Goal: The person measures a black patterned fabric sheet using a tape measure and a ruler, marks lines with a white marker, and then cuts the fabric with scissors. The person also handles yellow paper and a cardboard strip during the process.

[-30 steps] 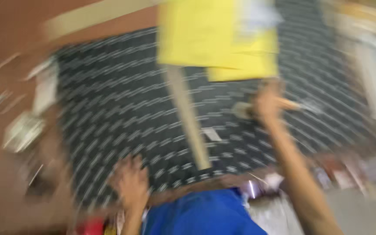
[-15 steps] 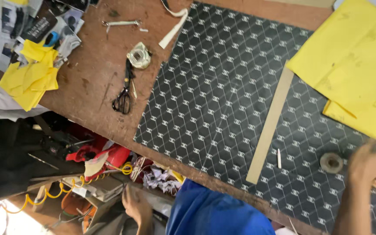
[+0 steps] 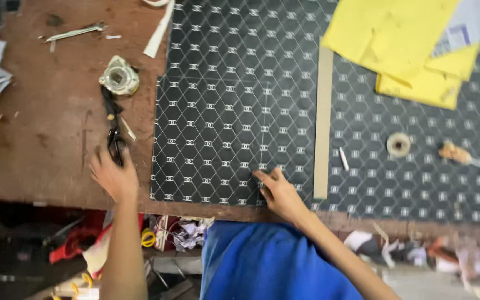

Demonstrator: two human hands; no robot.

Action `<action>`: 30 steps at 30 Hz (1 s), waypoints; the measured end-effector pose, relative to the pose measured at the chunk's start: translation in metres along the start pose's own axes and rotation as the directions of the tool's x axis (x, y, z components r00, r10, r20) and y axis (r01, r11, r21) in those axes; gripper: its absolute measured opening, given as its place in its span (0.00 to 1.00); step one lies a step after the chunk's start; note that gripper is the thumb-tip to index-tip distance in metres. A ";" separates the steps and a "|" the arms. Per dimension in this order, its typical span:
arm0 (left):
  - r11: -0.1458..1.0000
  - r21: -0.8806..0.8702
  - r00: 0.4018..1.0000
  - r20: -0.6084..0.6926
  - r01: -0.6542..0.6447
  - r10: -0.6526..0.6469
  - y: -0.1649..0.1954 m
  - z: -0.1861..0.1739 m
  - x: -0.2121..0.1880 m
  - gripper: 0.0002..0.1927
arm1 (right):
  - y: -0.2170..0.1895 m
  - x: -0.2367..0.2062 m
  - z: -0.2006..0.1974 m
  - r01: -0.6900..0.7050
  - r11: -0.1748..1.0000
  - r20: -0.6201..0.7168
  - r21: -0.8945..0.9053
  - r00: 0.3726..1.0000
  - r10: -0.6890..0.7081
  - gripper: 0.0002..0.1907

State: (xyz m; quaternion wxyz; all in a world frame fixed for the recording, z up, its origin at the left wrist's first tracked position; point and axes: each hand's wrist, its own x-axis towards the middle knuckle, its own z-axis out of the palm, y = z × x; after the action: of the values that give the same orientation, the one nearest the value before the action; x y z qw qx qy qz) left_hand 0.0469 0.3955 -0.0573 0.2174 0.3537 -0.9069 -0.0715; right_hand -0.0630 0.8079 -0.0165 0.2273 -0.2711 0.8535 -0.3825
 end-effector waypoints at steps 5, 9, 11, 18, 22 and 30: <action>0.995 0.075 0.965 0.251 0.062 -0.079 -0.016 0.019 0.061 0.34 | -0.027 0.003 0.024 -0.319 0.943 -0.118 -0.095 0.944 0.308 0.23; 0.989 0.144 0.978 0.208 -0.033 0.002 -0.048 0.036 0.068 0.24 | -0.035 0.003 0.048 -0.318 0.944 -0.354 -0.083 0.895 0.271 0.23; 0.992 0.043 0.946 0.300 0.116 -0.123 -0.071 0.038 0.066 0.22 | -0.040 0.001 0.059 -0.341 0.939 -0.394 -0.048 0.870 0.296 0.23; 0.111 -0.793 0.790 0.563 0.599 -0.242 -0.129 -0.017 0.045 0.09 | -0.087 0.021 0.094 -0.281 0.896 -0.356 0.343 0.844 0.401 0.21; 0.173 -0.617 0.640 0.755 0.768 -0.145 -0.090 -0.070 0.022 0.13 | -0.127 0.039 0.117 -0.181 0.853 -0.079 0.489 0.965 0.249 0.21; 0.080 -0.491 0.390 0.771 0.867 0.504 0.061 -0.062 -0.027 0.15 | -0.147 0.027 0.135 -0.250 -0.200 0.309 0.947 0.878 0.366 0.25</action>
State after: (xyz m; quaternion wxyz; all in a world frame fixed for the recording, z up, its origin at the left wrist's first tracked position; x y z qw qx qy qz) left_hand 0.0551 0.4608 0.0066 -0.1435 0.1624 -0.4723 -0.8544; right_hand 0.0397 0.6363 0.0112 0.4026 0.2193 0.3327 -0.8241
